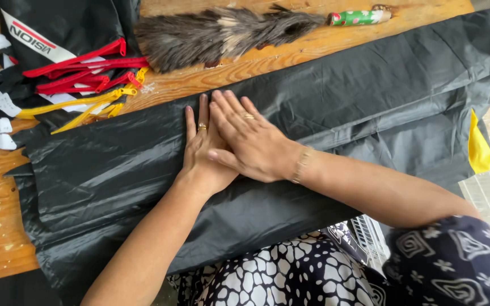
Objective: The person uses a feather duster to clean a black fabric item laid out on a wooden table. After dusting, they fold the fabric neatly.
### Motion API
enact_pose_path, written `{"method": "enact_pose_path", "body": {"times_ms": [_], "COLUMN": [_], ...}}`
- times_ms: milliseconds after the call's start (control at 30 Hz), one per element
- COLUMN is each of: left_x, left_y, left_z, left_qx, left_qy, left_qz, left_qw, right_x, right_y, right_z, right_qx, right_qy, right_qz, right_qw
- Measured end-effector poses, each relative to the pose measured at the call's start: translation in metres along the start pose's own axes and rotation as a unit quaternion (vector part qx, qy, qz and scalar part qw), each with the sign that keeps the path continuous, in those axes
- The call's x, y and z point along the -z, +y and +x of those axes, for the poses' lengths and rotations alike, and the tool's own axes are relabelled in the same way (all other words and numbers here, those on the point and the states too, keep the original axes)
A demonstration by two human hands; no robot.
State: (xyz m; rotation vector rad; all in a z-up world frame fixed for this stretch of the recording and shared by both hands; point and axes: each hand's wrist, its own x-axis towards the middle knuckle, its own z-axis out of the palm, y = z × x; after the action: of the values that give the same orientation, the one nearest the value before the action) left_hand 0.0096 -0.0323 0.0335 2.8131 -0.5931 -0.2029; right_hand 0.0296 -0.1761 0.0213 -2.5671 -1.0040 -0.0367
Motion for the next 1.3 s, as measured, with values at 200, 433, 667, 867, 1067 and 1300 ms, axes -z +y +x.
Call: {"method": "enact_pose_path", "body": {"times_ms": [200, 433, 667, 867, 1067, 1300], "left_x": [-0.016, -0.021, -0.039, -0.035, -0.023, -0.011], "left_y": [-0.012, -0.017, -0.022, -0.021, -0.042, -0.051], "left_z": [0.007, 0.006, 0.007, 0.007, -0.009, -0.016], "left_qx": [0.037, 0.017, -0.008, -0.007, 0.007, 0.002], "left_qy": [0.012, 0.039, 0.137, 0.099, 0.051, 0.013], "left_qz": [0.01, 0.044, 0.112, 0.078, 0.045, 0.101], "left_qw": [0.999, 0.998, 0.984, 0.992, 0.998, 0.995], "right_x": [-0.008, 0.022, 0.036, 0.019, 0.0, 0.031], "right_y": [0.028, 0.08, 0.135, 0.026, 0.05, 0.106], "right_z": [0.009, -0.025, -0.055, -0.017, -0.012, -0.048], "right_qx": [-0.004, -0.047, -0.181, -0.041, 0.001, -0.144], "right_qy": [-0.014, 0.008, -0.003, -0.024, 0.014, 0.005], "right_qz": [-0.037, -0.058, -0.121, -0.056, -0.082, -0.112], "right_qw": [0.999, 0.997, 0.976, 0.997, 0.997, 0.983]}}
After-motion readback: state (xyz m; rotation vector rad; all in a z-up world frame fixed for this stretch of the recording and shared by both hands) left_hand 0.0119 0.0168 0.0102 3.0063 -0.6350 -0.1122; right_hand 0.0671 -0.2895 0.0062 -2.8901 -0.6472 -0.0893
